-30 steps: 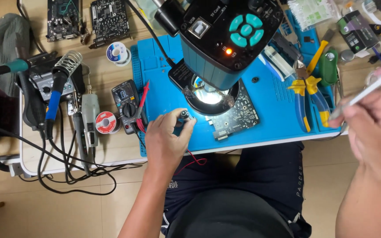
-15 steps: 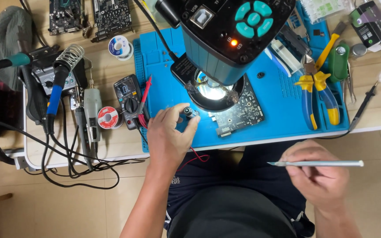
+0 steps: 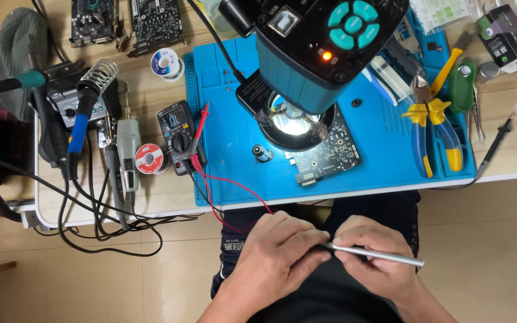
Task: A person diagnoses and cleans a computer motherboard using a multimeter, a toothbrush, and a heat gun at a repair station.
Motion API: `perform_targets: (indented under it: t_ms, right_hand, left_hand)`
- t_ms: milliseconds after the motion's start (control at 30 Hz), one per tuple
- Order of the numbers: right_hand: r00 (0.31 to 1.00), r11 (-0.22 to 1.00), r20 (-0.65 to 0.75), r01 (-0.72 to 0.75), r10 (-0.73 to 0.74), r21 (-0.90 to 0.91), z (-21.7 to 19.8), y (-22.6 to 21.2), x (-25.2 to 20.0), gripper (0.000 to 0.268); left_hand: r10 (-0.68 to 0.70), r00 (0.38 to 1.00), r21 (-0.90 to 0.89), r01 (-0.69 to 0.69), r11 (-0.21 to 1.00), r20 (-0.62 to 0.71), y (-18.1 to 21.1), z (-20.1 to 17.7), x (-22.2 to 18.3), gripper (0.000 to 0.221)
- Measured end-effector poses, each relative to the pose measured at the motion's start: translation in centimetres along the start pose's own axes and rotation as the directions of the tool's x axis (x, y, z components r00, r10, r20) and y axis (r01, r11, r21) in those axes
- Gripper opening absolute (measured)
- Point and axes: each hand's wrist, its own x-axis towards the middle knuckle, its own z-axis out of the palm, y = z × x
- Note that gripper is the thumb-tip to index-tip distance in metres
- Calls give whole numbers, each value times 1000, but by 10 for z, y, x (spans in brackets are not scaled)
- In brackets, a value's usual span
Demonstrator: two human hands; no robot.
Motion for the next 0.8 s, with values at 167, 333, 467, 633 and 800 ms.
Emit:
perform_targets:
  t_ms: [167,333,467,633,800]
  right_hand:
    - [999,995,50,7,-13,103,-2,0,-6,13]
    - [996,984,80,-44,31,174,-7,1,-14,13]
    - [998,993,58,-31,24,117,-5,-3,-19,15]
    - [1000,996,4,10,-10,85,-3,-9,-25,19]
    - [960,984,-281,40,11,174,-43,11,-52,15]
  left_hand:
    - [-46,999,-90,47,995,10,-10,6,-8,19]
    - [-303,936,-342,348,873,178,-10,3,-13,10]
    - [-275,948,-310,312,898,158,-11,11,-20,16]
    - [-331,921,-335,383,861,203,-5,11,-24,19]
    - [-401,910,-139,386,912,-105,-33,-18,-31,20]
